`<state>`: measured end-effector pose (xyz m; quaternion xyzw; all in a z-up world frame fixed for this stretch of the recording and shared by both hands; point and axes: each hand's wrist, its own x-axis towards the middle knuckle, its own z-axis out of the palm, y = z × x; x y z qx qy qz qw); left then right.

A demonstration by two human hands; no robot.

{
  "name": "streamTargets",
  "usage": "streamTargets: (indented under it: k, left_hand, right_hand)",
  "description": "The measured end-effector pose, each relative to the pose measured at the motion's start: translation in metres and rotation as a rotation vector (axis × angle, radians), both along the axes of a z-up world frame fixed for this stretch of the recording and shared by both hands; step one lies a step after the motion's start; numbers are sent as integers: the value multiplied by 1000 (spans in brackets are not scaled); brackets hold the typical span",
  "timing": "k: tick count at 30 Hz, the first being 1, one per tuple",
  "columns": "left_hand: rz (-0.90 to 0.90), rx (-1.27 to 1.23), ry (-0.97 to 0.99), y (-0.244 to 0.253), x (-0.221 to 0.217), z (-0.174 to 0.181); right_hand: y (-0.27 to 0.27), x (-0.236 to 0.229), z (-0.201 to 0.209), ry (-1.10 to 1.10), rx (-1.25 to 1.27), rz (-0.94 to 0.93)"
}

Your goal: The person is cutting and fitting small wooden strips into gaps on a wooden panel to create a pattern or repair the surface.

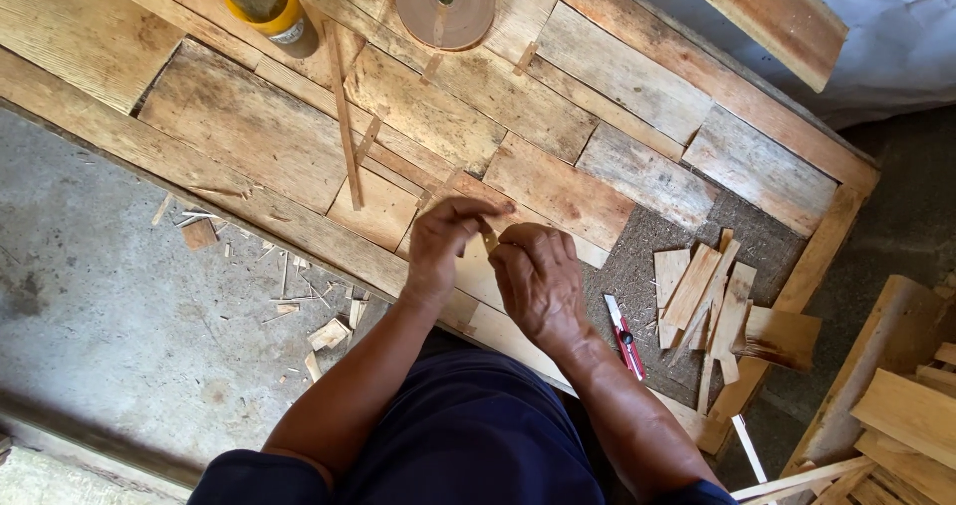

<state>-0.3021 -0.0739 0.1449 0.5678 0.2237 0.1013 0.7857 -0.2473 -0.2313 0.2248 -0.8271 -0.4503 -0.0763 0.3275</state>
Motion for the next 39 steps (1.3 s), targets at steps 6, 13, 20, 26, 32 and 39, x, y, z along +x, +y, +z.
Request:
streamTargets:
  k: [6, 13, 20, 26, 32, 39]
  left_hand:
    - [28, -12, -74, 47, 15, -1]
    - [-352, 39, -227, 45, 12, -23]
    - [-197, 48, 289, 27, 49, -43]
    - [-64, -181, 480, 23, 104, -106]
    - [-14, -20, 644, 29, 143, -110]
    - [-151, 327, 936, 38, 164, -94]
  right_hand:
    - [14, -4, 20, 31, 74, 91]
    - [17, 39, 6, 450, 99, -28]
    - [16, 107, -56, 601, -15, -61]
    - [40, 165, -90, 626, -151, -164]
    - [54, 202, -170, 653, -175, -244]
    - [68, 214, -201, 854, -316, -272]
